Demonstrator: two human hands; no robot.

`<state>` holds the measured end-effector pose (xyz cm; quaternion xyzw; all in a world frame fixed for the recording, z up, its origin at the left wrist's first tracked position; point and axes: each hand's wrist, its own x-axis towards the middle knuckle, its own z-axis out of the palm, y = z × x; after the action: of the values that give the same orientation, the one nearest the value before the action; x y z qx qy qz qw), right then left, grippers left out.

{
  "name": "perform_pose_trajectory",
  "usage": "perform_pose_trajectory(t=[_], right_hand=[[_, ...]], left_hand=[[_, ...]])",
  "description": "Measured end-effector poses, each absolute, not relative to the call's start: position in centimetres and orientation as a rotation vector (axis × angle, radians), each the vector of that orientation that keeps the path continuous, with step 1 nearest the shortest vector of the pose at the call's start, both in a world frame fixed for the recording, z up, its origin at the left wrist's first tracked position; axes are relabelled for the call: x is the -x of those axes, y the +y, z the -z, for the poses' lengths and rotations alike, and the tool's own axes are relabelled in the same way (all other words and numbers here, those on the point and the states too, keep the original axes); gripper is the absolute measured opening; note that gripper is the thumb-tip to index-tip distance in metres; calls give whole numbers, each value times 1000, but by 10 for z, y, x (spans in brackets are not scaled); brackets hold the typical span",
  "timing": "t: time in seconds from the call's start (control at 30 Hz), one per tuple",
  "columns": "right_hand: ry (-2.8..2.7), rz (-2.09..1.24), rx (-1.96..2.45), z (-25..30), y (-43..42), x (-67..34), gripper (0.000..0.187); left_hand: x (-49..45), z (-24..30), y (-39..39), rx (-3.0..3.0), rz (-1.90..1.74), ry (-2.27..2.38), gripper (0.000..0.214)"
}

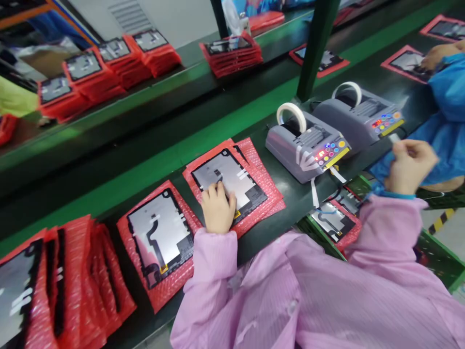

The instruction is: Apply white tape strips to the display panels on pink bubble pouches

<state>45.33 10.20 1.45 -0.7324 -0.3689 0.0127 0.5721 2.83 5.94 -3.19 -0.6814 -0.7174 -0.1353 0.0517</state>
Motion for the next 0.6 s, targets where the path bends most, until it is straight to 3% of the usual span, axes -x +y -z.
perform_pose_trajectory(t=[0.1,0.23,0.37,0.6], right_hand=[[-912,34,1493,-55,68,-389,10],[-1555,-502,1190,-79,71,-273,13],[-2025,-868,1008,-39,139,-174,20],[-2307,-821,1047,19,198,-124,18]], left_hand=[[-30,30,58,2053,419,-2245,54],[-30,27,59,2058,417,-2317,54],[-27,24,62,2090,423,-2326,55],[-21,21,72,2130,415,-2390,61]])
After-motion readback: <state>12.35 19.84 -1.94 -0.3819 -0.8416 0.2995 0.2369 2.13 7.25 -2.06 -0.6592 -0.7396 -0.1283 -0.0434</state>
